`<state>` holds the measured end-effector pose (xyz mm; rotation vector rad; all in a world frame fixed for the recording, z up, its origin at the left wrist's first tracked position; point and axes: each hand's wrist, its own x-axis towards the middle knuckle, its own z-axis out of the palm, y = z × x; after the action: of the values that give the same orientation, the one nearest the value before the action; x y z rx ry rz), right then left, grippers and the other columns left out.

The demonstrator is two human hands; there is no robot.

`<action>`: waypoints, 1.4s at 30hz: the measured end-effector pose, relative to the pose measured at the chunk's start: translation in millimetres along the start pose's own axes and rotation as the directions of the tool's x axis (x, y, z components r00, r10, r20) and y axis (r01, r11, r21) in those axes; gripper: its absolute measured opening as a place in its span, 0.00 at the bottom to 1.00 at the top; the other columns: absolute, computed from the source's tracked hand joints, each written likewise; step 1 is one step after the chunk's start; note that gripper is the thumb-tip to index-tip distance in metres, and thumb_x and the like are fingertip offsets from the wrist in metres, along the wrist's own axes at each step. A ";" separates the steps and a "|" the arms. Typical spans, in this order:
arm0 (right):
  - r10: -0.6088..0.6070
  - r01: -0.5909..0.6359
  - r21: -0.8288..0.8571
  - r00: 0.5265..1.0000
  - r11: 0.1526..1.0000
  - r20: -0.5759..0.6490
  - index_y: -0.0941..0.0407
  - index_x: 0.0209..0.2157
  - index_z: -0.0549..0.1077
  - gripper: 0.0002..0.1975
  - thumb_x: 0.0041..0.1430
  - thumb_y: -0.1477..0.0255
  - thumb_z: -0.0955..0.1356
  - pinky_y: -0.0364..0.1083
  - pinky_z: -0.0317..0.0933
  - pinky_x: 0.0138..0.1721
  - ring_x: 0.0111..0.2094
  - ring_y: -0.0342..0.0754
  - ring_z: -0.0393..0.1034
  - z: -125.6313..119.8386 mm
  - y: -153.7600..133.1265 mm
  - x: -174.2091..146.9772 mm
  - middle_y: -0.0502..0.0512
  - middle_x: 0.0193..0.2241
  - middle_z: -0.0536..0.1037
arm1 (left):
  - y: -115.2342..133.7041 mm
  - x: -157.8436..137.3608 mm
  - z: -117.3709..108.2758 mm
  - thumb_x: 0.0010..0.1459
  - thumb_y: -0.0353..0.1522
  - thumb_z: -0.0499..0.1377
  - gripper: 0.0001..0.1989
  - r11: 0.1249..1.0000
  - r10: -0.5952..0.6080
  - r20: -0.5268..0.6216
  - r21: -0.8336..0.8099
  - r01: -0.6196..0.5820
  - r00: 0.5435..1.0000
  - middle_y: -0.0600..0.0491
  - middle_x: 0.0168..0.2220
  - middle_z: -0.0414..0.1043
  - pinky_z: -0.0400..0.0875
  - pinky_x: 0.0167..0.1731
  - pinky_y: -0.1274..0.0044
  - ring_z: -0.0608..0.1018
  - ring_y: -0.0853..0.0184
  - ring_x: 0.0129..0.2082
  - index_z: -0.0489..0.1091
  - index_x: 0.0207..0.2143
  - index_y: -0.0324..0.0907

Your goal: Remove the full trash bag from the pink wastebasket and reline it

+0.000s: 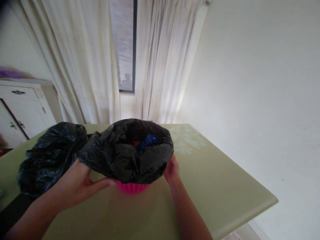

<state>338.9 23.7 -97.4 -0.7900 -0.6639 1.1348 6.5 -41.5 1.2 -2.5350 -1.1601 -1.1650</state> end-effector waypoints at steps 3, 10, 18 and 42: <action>-0.046 0.045 0.079 0.999 0.996 0.007 0.46 0.35 0.82 0.17 0.44 0.56 0.83 0.55 0.77 0.60 0.51 0.57 0.85 -0.6 -10.8 1.3 0.49 0.41 0.89 | 7.8 9.4 1.6 0.70 0.54 0.62 0.25 0.998 -0.070 -0.050 -0.004 0.070 0.996 0.44 0.47 0.86 0.83 0.52 0.56 0.87 0.45 0.50 0.76 0.56 0.46; -0.133 0.108 0.259 0.988 0.960 0.079 0.42 0.52 0.84 0.31 0.44 0.55 0.86 0.65 0.71 0.67 0.48 0.57 0.85 -3.5 -39.9 1.1 0.51 0.50 0.89 | 37.1 48.6 -12.8 0.65 0.50 0.57 0.17 0.921 -0.375 0.054 0.141 0.364 0.926 0.47 0.29 0.79 0.77 0.33 0.60 0.84 0.47 0.32 0.68 0.32 0.49; -0.217 0.171 0.289 0.967 0.942 0.136 0.40 0.49 0.86 0.24 0.50 0.58 0.86 0.45 0.76 0.34 0.17 0.42 0.59 23.1 -79.3 -11.9 0.37 0.14 0.61 | 42.1 52.4 -10.5 0.69 0.49 0.56 0.18 0.946 -0.318 0.094 0.098 0.309 0.944 0.48 0.28 0.77 0.71 0.30 0.65 0.82 0.49 0.33 0.63 0.30 0.50; -0.148 0.307 -0.327 0.891 0.894 0.430 0.44 0.63 0.79 0.33 0.56 0.69 0.82 0.54 0.72 0.60 0.57 0.53 0.78 111.7 -115.5 -11.4 0.53 0.62 0.83 | 51.2 53.5 3.0 0.71 0.51 0.56 0.23 0.955 -0.135 -0.193 0.237 0.180 0.972 0.51 0.19 0.78 0.67 0.19 0.68 0.80 0.57 0.16 0.65 0.26 0.50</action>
<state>306.9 10.7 59.9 -0.7900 -1.3232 0.9567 65.5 -44.2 46.0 -2.1406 -1.3877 -1.1612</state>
